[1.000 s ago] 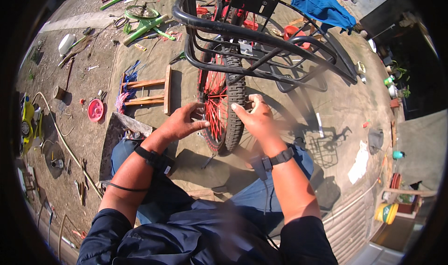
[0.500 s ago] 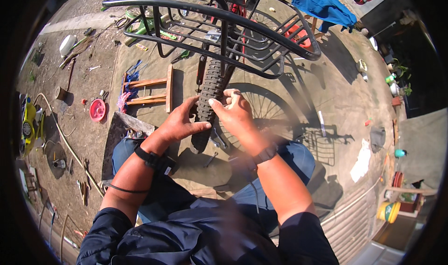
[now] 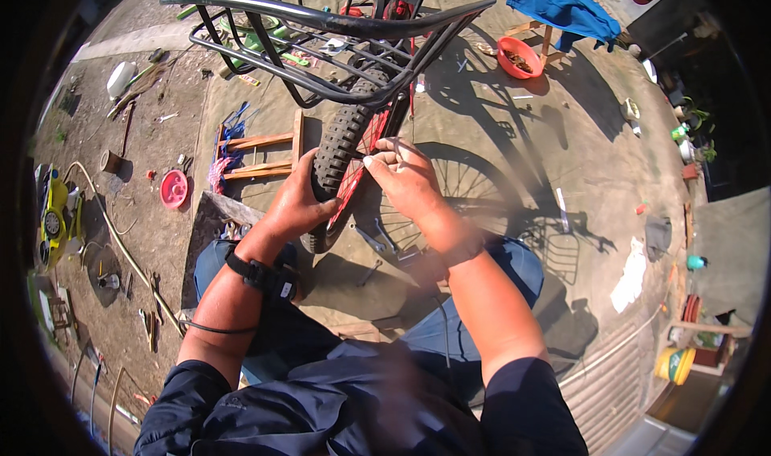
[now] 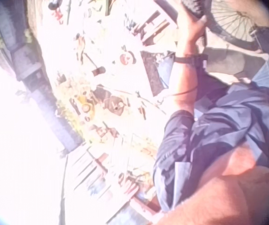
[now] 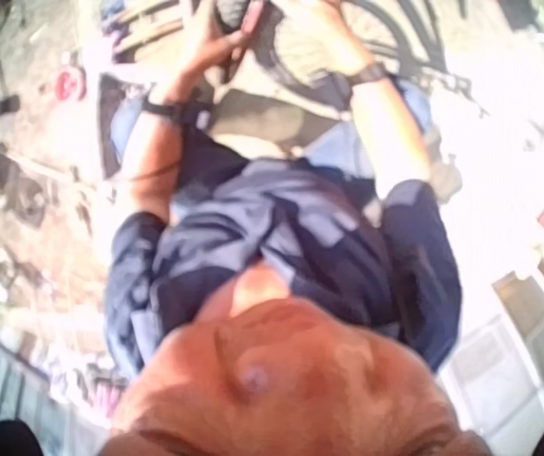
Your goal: The person works on the front wheel of a bicycle, using a wrench to tighten the axle nuts. They then pick up a white bowl containing small parts, select a bolt, and attach it to the wheel hub. Finally, they adjust the brake cable and caliper near the wheel.
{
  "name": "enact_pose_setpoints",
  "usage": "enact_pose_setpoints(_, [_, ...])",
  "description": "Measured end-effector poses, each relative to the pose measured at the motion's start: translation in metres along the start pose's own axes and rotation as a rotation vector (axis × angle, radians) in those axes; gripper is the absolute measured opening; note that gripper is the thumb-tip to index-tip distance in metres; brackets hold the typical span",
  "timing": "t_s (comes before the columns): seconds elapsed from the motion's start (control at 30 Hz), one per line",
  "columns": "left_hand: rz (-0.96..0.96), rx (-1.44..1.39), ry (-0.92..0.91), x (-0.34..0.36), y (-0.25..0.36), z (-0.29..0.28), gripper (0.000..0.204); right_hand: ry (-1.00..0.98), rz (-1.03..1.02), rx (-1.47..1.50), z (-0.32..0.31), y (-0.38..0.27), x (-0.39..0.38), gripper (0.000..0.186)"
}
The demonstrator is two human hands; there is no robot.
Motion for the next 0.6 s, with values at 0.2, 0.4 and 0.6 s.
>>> enact_pose_setpoints(0.2, [-0.086, 0.001, -0.051, 0.008, 0.003, -0.013, 0.089, 0.161, 0.004, -0.087, -0.063, -0.008, 0.050, 0.042])
enact_pose_setpoints(0.4, [-0.076, 0.057, -0.008, 0.021, -0.015, -0.036, 0.083, 0.136, -0.014, -0.103, -0.062, -0.018, 0.081, 0.040])
enact_pose_setpoints(0.6, [0.055, 0.140, 0.180, 0.030, -0.029, -0.053, 0.075, 0.094, -0.075, -0.001, -0.050, -0.014, 0.094, 0.033])
Point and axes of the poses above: each hand's wrist, its own x-axis towards the middle knuckle, its own z-axis out of the palm, y = z × x, the point moved 10 cm from there along x, towards the middle knuckle, and after that the axes turned 11 degrees about y, right-handed, at the moved point
